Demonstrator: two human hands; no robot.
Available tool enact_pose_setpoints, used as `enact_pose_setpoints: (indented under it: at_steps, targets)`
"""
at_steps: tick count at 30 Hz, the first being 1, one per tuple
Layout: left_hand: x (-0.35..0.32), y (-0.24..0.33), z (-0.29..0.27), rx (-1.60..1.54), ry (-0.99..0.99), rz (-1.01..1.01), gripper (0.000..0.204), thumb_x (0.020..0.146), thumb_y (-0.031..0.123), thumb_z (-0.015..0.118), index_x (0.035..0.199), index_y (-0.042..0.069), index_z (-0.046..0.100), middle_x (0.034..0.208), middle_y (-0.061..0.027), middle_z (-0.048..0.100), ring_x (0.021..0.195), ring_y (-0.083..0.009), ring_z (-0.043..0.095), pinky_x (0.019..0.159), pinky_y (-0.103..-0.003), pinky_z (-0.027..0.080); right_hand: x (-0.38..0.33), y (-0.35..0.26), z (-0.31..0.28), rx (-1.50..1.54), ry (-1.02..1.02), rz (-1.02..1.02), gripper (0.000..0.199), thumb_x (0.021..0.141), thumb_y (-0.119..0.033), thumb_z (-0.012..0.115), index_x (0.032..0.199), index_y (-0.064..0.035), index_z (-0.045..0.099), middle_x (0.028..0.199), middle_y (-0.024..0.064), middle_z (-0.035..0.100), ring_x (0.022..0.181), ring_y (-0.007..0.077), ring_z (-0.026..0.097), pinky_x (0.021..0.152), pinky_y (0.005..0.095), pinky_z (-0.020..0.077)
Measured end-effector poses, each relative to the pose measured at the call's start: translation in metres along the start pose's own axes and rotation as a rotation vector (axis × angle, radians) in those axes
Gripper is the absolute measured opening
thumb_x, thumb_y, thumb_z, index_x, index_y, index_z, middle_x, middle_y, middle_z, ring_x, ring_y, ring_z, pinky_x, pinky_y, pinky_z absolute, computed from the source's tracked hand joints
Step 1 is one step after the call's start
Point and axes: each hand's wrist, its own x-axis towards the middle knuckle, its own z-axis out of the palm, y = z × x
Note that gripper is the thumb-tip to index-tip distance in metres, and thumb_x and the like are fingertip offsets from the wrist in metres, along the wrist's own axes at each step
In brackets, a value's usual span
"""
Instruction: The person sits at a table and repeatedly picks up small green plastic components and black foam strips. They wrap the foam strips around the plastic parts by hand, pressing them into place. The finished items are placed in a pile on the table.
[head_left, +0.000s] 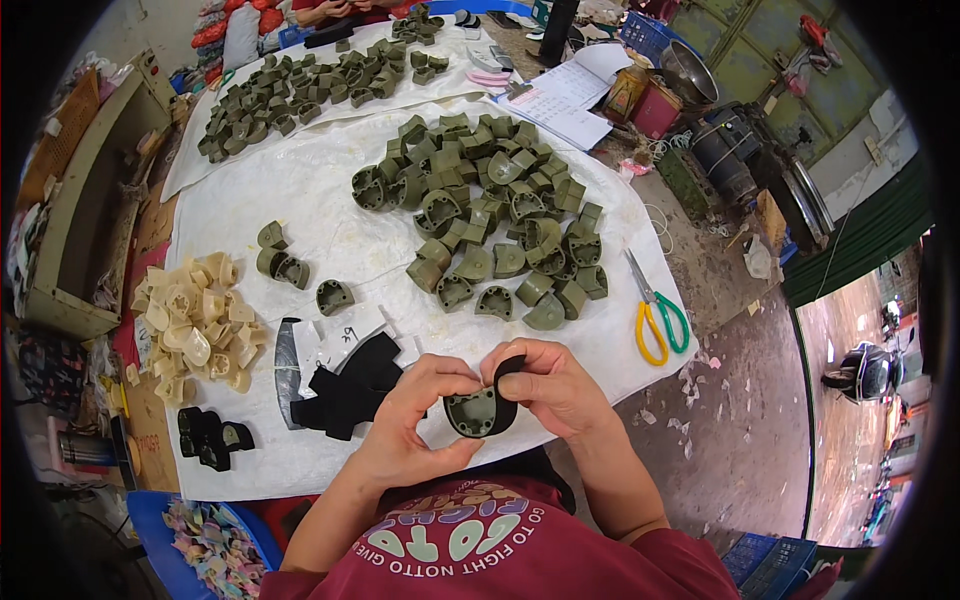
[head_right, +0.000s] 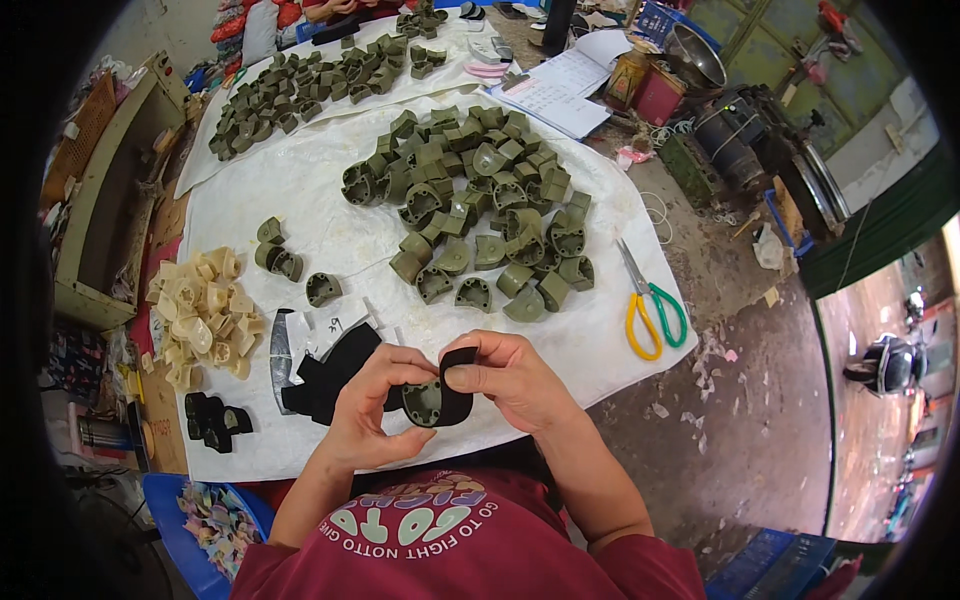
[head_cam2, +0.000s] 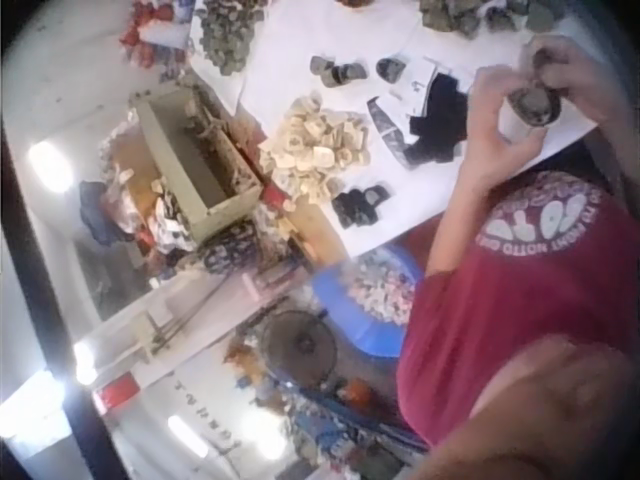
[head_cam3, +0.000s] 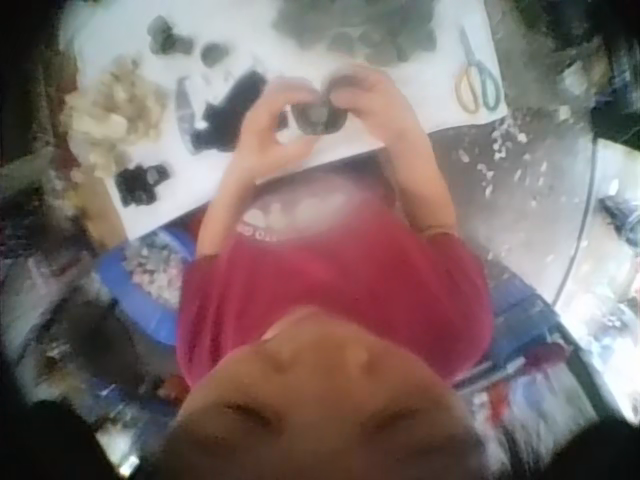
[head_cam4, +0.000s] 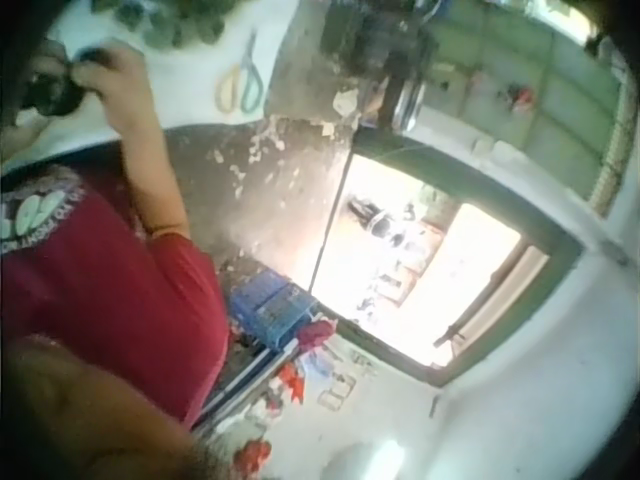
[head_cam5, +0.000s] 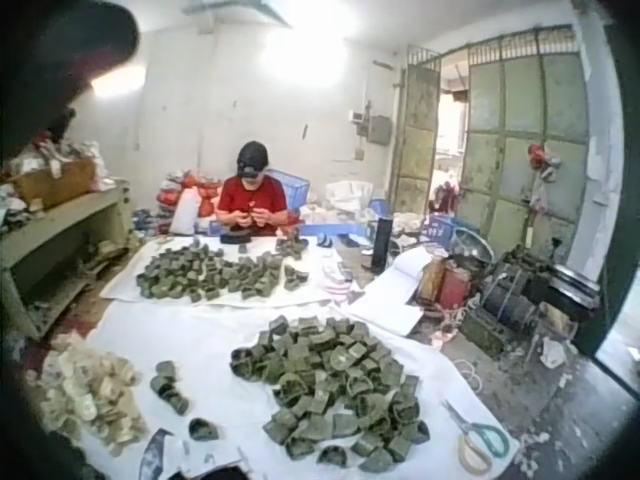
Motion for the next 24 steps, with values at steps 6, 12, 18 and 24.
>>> enact_pose_setpoints:
  at_steps: [6,12,18,24]
  targets:
    - [-0.012,-0.002,0.002,-0.629,0.024,-0.577,0.069,0.072,0.001,0.074,0.134,0.003,0.045,0.107,-0.0089,0.062,0.090,-0.0119,0.061,0.078,-0.027,0.051,-0.005,0.004,0.015,-0.500,0.073,-0.286,0.017,0.075,0.007,0.070,0.089,-0.0017,0.064,0.097,0.0044,0.056,0.087,0.0130,0.057,0.078,0.0272,0.0475]
    - [-0.008,-0.002,-0.006,-0.075,0.046,-0.374,0.056,0.074,-0.002,0.073,0.124,0.002,0.049,0.114,-0.0089,0.060,0.099,-0.0146,0.062,0.082,-0.028,0.053,-0.002,0.011,0.036,-0.639,0.138,-0.219,0.018,0.074,0.003,0.074,0.087,-0.0037,0.064,0.096,0.0032,0.056,0.088,0.0114,0.058,0.071,0.0250,0.0509]
    - [-0.009,-0.007,-0.005,-0.030,0.082,-0.207,0.059,0.072,-0.004,0.070,0.127,0.002,0.050,0.118,-0.0119,0.057,0.099,-0.0174,0.062,0.077,-0.028,0.054,0.000,0.015,0.038,-0.727,0.158,-0.257,0.018,0.073,0.000,0.076,0.087,-0.0043,0.065,0.095,0.0027,0.056,0.084,0.0111,0.058,0.070,0.0243,0.0511]
    - [-0.010,-0.009,-0.008,0.111,0.071,-0.131,0.062,0.069,-0.005,0.071,0.127,0.003,0.051,0.126,-0.0151,0.055,0.104,-0.0226,0.062,0.076,-0.029,0.054,0.000,0.010,0.044,-0.835,0.201,-0.300,0.015,0.072,-0.002,0.078,0.082,-0.0034,0.067,0.090,0.0026,0.057,0.082,0.0107,0.058,0.070,0.0232,0.0488]
